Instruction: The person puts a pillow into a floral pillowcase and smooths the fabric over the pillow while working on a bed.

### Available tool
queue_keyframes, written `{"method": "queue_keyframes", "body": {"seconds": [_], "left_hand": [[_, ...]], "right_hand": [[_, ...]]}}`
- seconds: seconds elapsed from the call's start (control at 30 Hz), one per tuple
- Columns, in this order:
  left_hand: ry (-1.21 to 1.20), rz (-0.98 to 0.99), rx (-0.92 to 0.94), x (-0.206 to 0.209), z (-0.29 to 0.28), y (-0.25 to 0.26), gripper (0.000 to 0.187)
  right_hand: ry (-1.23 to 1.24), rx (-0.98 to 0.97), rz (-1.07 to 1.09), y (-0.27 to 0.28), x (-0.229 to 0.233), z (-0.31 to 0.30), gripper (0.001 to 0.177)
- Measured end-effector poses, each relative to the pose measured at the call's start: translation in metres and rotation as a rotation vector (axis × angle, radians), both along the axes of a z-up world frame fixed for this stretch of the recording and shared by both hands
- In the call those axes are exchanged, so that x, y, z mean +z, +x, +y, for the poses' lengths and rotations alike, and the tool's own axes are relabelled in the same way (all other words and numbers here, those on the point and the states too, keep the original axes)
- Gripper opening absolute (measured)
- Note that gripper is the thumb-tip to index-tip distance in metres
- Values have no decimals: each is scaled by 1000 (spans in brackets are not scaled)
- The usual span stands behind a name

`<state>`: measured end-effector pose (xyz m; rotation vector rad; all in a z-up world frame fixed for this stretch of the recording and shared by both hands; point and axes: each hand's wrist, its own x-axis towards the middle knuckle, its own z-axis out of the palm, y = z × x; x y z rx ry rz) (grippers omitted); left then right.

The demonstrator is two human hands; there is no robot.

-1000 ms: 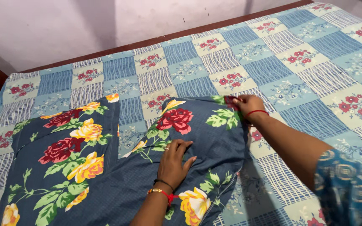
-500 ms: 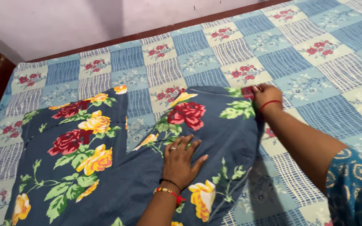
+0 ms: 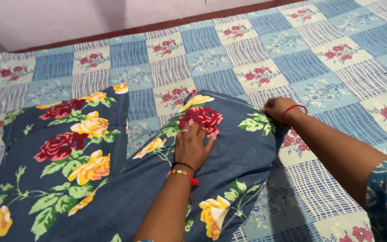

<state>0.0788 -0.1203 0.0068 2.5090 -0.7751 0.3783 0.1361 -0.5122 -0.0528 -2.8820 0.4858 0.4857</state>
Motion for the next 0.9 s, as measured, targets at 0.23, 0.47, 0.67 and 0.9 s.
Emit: {"method": "queue_keyframes", "body": {"seconds": [0.23,0.47,0.67,0.9], "left_hand": [[15,2,-97,-16,-1,17,33],[-15,-94,-58,-15,0,4,49],[-7,-103,-91,-9,2,0,57],[-139,-60,-109,-20,5,10,55]], "right_hand": [[408,-235,-59,19,33,80,81],[629,-587,-67,29,50,113,55],[114,-127,-987,-12,15,126,21],[-20,-15,-1008,-20,21,141,14]]}}
